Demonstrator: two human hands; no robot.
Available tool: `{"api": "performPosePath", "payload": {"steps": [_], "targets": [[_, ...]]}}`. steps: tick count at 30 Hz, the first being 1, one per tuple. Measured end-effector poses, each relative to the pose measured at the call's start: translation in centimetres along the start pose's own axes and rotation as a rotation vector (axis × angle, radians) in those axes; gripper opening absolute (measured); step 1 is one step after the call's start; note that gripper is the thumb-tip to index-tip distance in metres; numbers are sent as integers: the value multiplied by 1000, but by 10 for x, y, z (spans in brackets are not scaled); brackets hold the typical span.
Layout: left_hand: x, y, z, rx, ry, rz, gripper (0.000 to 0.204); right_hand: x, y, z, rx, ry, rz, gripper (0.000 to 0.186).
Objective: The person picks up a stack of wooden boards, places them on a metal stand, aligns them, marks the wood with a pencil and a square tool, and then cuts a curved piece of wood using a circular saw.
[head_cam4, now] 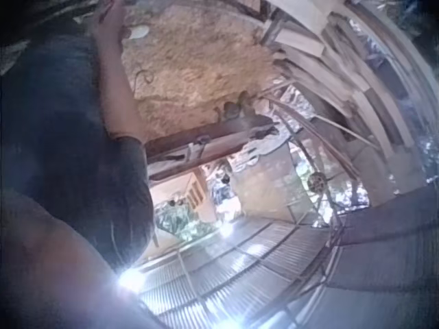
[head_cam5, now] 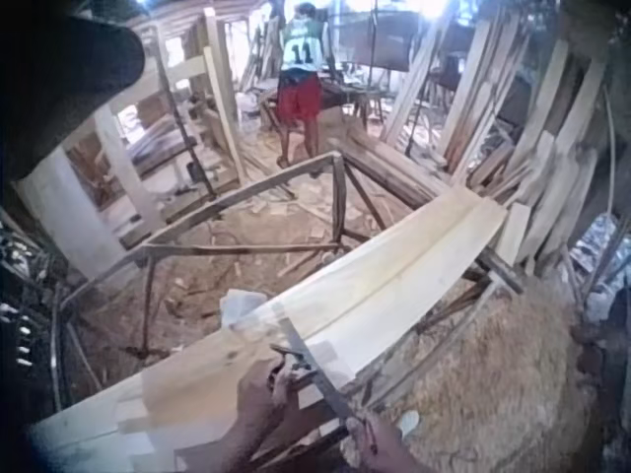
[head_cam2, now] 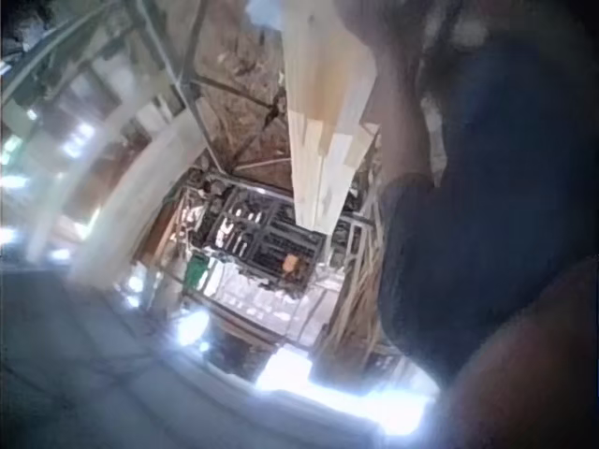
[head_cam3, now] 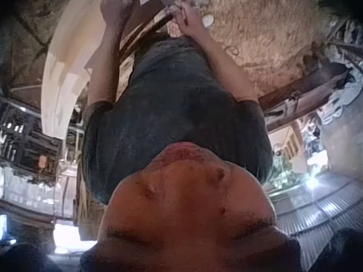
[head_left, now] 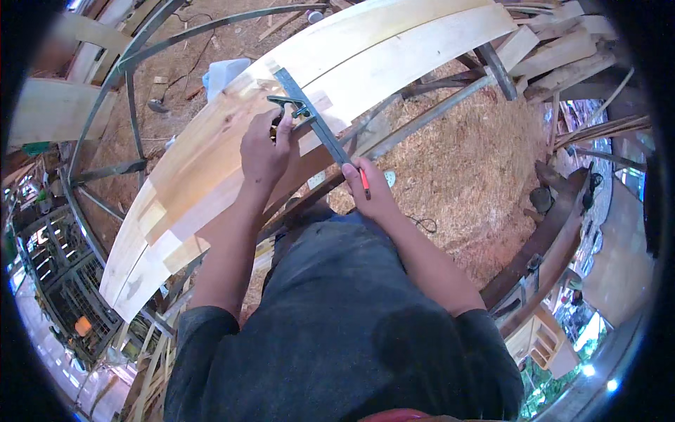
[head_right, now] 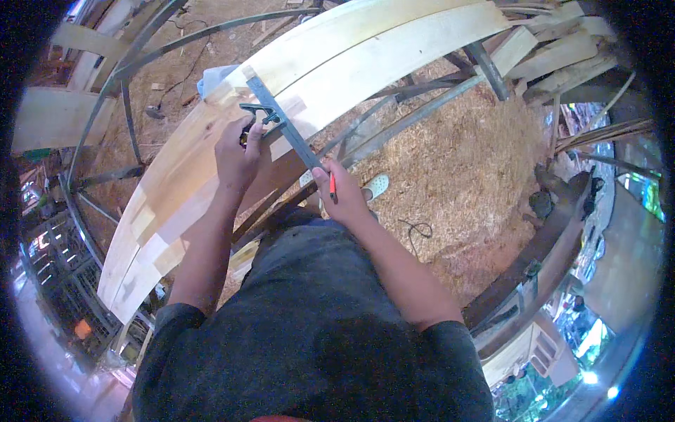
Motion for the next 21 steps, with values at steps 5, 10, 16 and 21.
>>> {"api": "performPosePath", "payload": {"steps": [5, 10, 16, 21], "targets": [[5, -5, -2, 146, 45, -73, 35, 0, 4, 2, -24, 3, 11, 33], [3, -2, 0, 45, 45, -46, 23, -4, 4, -1, -163, 216, 226, 33], [1, 1, 0, -68, -40, -101, 21, 9, -49, -6, 106, 15, -75, 52], [1, 0, 1, -76, -68, -91, 22, -24, -73, 1, 134, 14, 190, 46]]}}
Point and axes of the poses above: each hand's wrist, its own z-axis towards the middle knuckle, its own y-axis out of the palm, x = y × z, the point moved 6 cm from there along z, towards the middle knuckle, and after that the axes turned 9 degrees about -x, right-handed, at the moved point
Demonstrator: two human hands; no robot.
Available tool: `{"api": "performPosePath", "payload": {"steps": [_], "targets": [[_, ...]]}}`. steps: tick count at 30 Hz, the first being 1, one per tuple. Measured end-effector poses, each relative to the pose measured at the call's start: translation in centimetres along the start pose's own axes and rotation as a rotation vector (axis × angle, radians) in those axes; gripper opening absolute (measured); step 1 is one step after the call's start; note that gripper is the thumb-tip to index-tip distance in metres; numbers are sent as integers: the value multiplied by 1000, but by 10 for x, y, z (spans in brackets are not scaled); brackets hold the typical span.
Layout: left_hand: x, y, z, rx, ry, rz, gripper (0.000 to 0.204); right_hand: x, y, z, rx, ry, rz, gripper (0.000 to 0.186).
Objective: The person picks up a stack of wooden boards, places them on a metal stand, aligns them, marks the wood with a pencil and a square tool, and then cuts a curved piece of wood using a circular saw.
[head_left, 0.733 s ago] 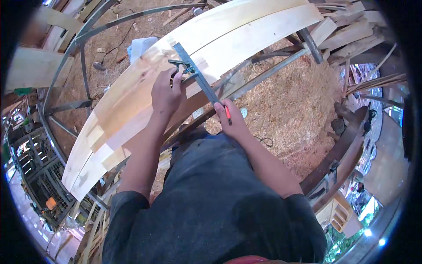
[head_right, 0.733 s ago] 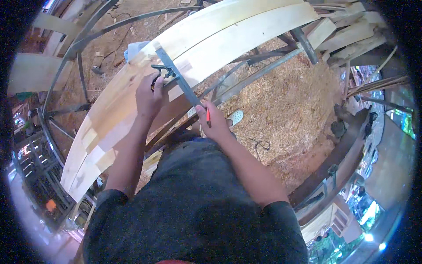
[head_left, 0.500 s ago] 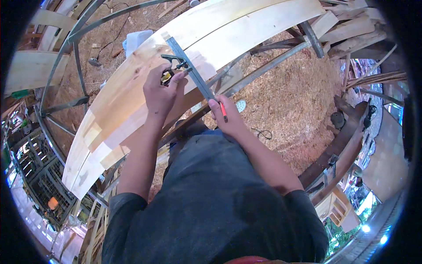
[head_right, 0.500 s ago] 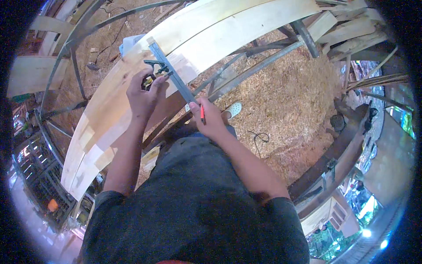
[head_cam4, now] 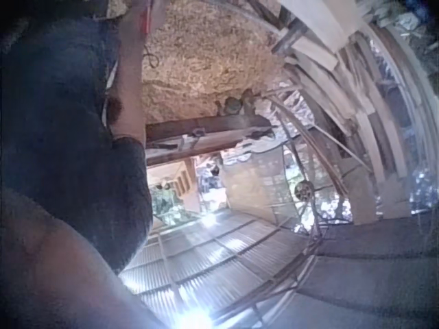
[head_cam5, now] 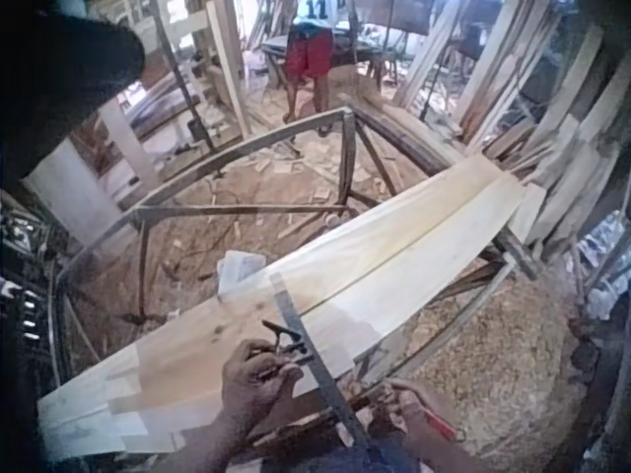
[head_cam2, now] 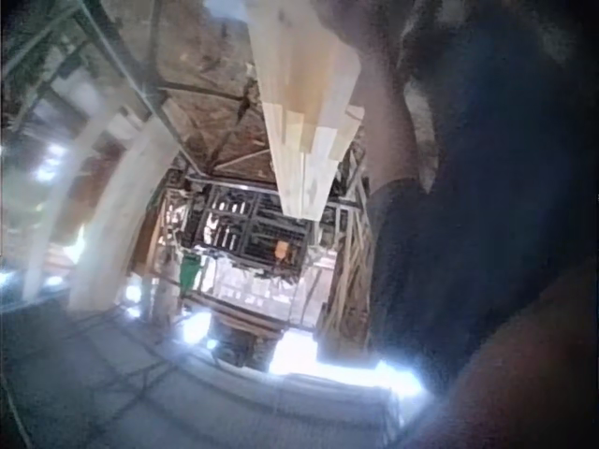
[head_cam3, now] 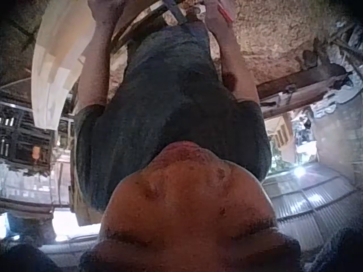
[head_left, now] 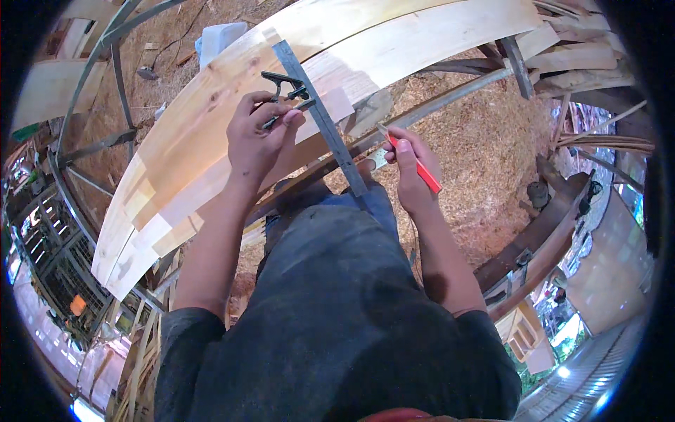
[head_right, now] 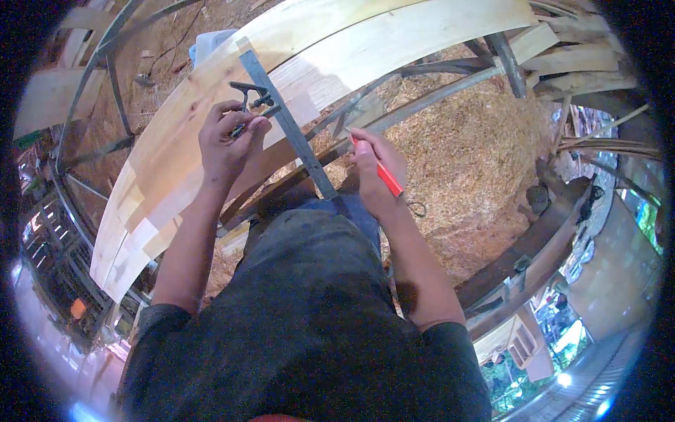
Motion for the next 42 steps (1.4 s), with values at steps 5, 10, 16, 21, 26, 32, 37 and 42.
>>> {"api": "performPosePath", "payload": {"steps": [5, 10, 16, 21, 26, 32, 37, 42], "targets": [[4, 0, 1, -33, -13, -10, 22, -24, 26, 16, -45, -133, 62, 27], [2, 3, 2, -39, -23, -26, 21, -44, 44, 51, -146, -218, -156, 30], [2, 3, 4, -42, 2, -5, 21, -50, 44, 65, -213, -326, -294, 27], [0, 0, 2, -10, 19, 7, 21, -51, 37, 45, -337, -197, -401, 23], [6, 0, 1, -27, 49, 34, 21, -71, 49, 97, -307, -53, -414, 23], [2, 3, -2, 35, 95, 35, 18, -65, 55, 91, -214, -293, -326, 20], [-2, 0, 0, 40, 68, 31, 18, -58, 38, 30, -281, -279, -491, 21], [9, 1, 11, -4, 70, 136, 20, 19, 30, 24, -137, 81, -64, 33]]}}
Point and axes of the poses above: each hand's wrist, its own z-axis towards the middle knuckle, its own y-axis out of the palm, x = y × z, the point moved 6 cm from there along z, towards the middle knuckle, and after that the axes turned 9 degrees about -x, right-handed, at the moved point
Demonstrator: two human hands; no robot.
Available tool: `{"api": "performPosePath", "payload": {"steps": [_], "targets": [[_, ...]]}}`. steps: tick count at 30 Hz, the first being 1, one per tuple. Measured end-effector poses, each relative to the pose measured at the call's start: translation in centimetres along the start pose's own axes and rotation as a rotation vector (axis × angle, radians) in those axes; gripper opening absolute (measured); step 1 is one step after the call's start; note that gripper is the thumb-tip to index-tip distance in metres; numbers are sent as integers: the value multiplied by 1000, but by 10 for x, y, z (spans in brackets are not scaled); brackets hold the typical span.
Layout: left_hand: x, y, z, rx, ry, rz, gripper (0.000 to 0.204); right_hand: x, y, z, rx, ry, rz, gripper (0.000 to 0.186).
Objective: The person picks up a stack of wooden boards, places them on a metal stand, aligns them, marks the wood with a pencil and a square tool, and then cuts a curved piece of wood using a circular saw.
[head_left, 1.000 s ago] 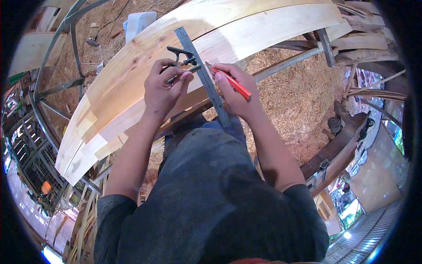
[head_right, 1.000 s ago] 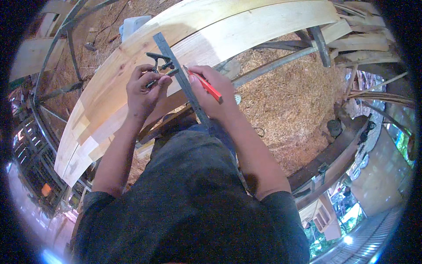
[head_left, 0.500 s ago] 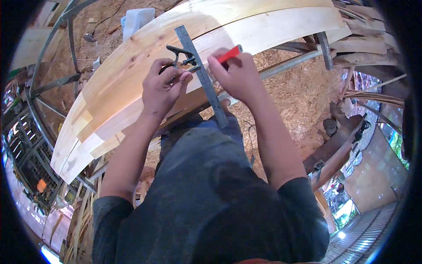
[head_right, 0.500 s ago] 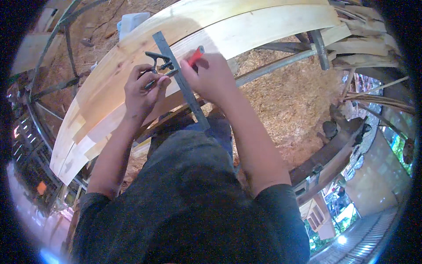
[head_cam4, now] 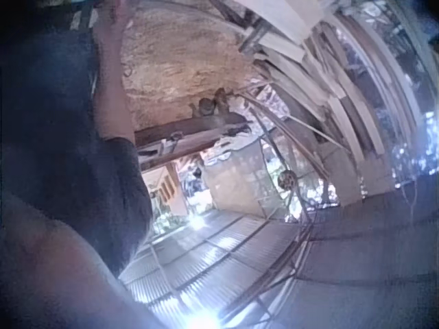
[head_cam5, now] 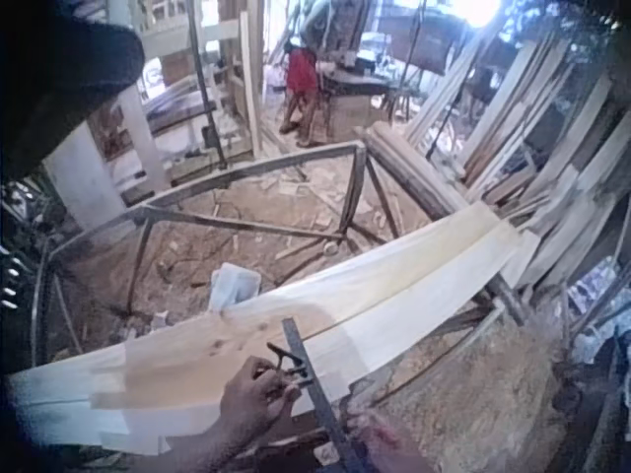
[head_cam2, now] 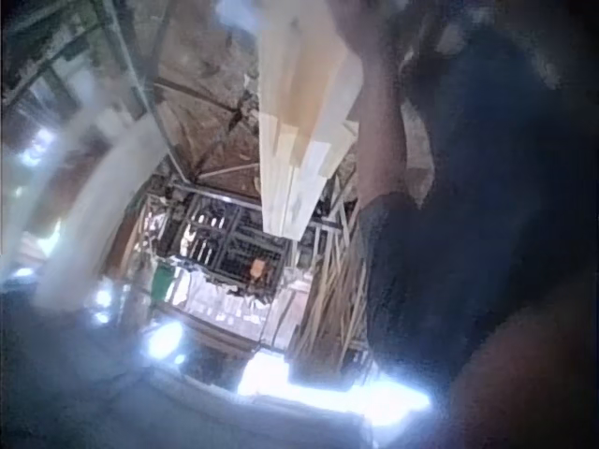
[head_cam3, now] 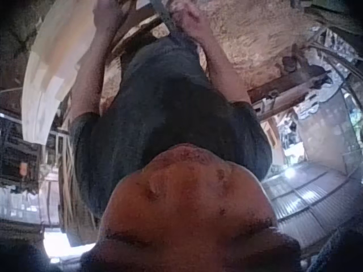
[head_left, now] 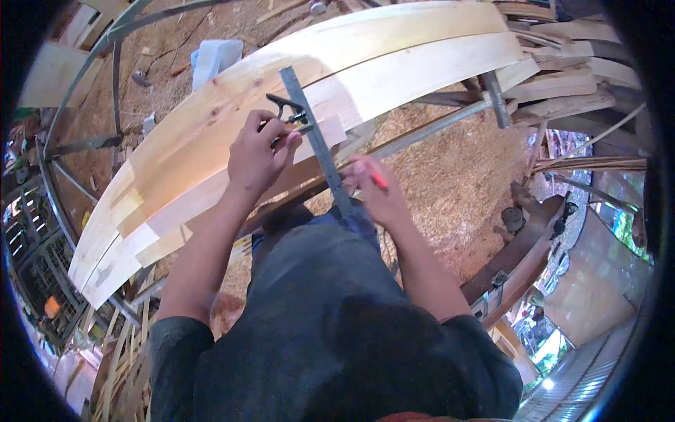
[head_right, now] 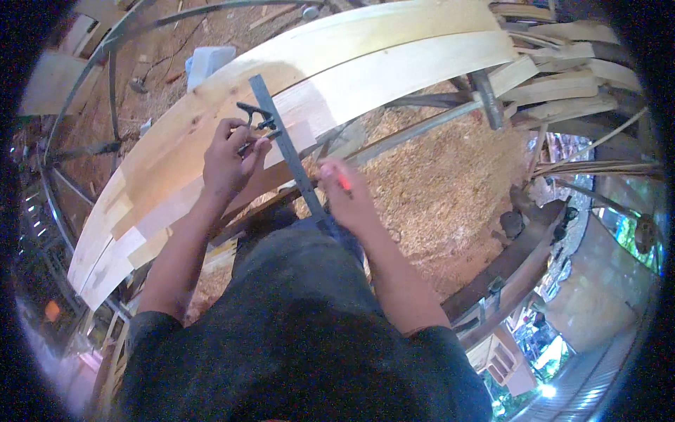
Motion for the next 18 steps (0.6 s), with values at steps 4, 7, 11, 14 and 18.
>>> {"api": "performPosePath", "payload": {"steps": [4, 7, 11, 14, 18], "targets": [[4, -14, -3, 71, 32, -40, 20, -9, 22, -20, -233, 190, -40, 39], [-6, -36, -33, 208, 71, 10, 14, -89, 35, -44, -483, 240, 252, 53], [-45, -64, -49, 578, -130, -579, 30, -135, 63, 0, -527, 73, 300, 54], [-39, -104, -65, 588, -200, -915, 38, -143, 110, 36, -472, -172, 106, 39], [-39, -129, -86, 609, -203, -1081, 42, -178, 189, 37, -567, -277, 67, 34]]}}
Point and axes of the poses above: each hand's wrist, its own z-axis towards the middle knuckle, its own y-axis out of the palm, x = y × z, the point moved 6 cm from there along z, towards the middle knuckle, and after that the axes turned 9 degrees about -x, right-handed, at the moved point
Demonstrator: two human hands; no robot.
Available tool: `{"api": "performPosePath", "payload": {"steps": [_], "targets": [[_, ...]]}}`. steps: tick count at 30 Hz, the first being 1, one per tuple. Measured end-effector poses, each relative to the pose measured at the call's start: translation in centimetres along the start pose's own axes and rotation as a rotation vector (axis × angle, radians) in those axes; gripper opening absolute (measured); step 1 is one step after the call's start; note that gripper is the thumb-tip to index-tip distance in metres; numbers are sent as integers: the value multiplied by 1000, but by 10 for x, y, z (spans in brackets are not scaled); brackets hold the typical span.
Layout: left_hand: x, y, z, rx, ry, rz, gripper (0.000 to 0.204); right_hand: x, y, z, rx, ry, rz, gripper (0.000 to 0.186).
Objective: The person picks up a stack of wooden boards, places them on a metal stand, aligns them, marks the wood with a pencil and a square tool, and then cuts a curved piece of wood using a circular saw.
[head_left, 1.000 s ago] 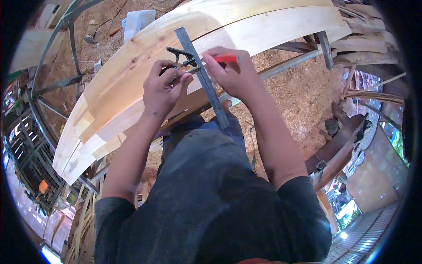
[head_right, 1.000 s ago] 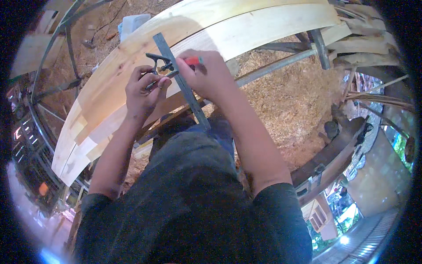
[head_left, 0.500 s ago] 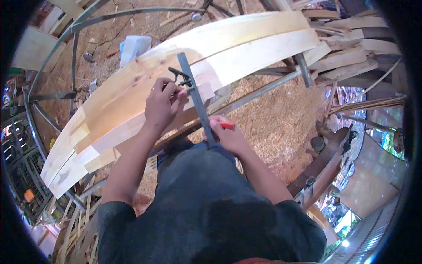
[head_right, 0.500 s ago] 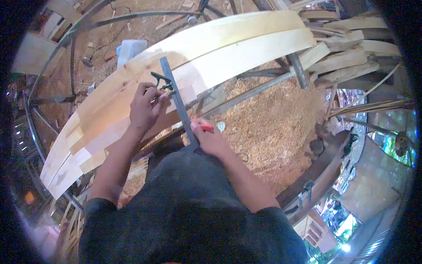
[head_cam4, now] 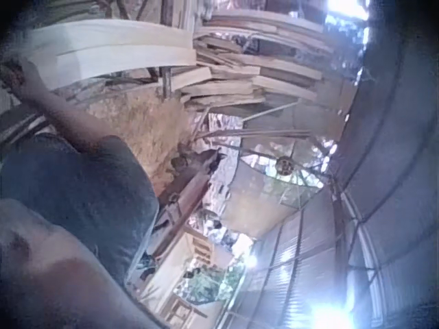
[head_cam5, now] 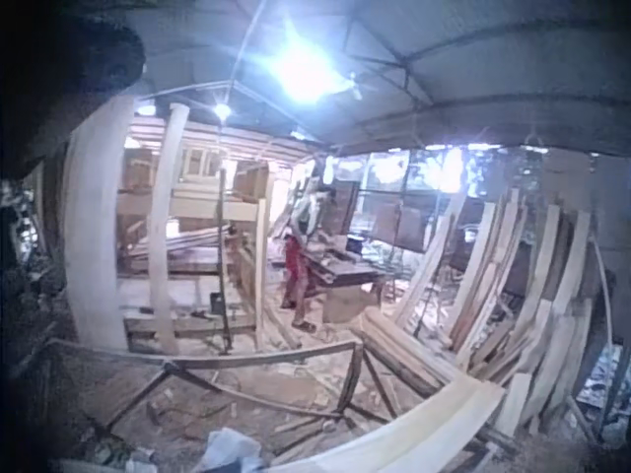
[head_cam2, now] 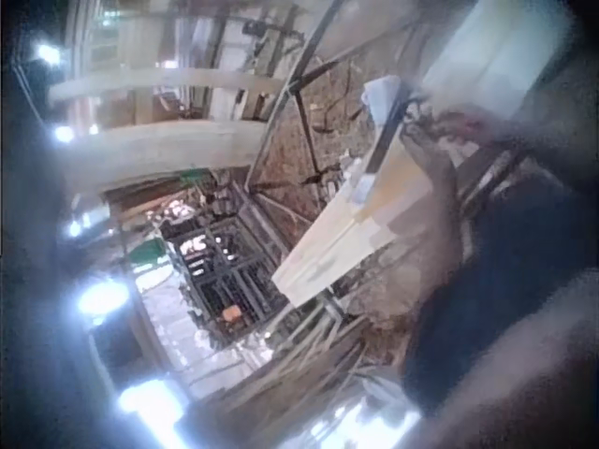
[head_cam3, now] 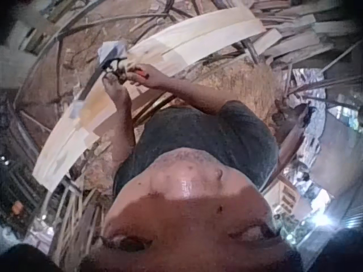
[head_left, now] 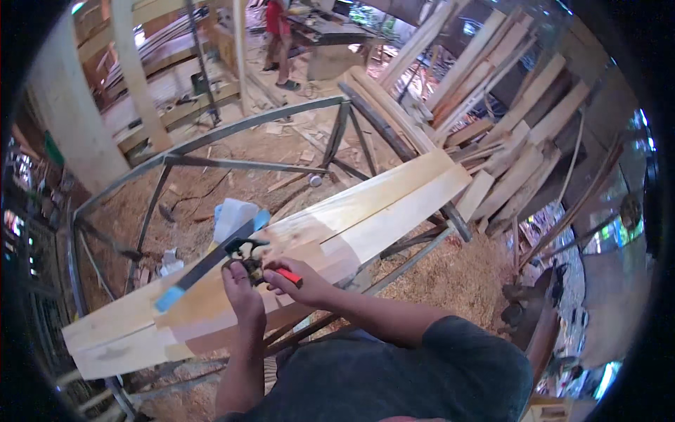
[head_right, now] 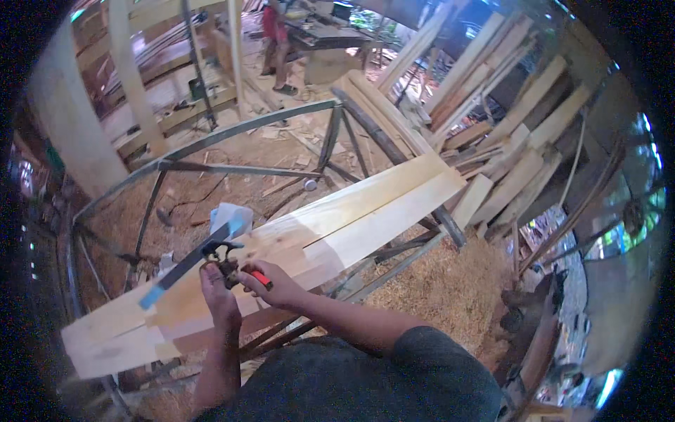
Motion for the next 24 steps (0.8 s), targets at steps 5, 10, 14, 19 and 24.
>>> {"api": "performPosePath", "payload": {"steps": [5, 10, 14, 19, 24], "targets": [[-5, -54, -26, 130, -35, -183, 35, -29, 51, 47, -138, -167, -308, 21], [-7, -109, -37, 279, -53, -54, 37, -66, 108, 86, -158, -439, -889, 13], [53, -135, -42, 267, 80, 309, 35, -55, 128, 126, -81, -488, -821, 11], [9, -159, -63, 192, 225, 1059, 26, -92, 150, 174, -73, -551, -789, 13], [0, -167, -63, 177, 348, 1075, 19, -44, 152, 227, -230, 86, -149, 17]]}}
Point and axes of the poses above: each hand's wrist, its own z-axis towards the middle knuckle, its own y-axis out of the palm, x = y × z, the point moved 6 cm from there along z, towards the middle knuckle, and after that the axes turned 9 degrees about -x, right-handed, at the moved point
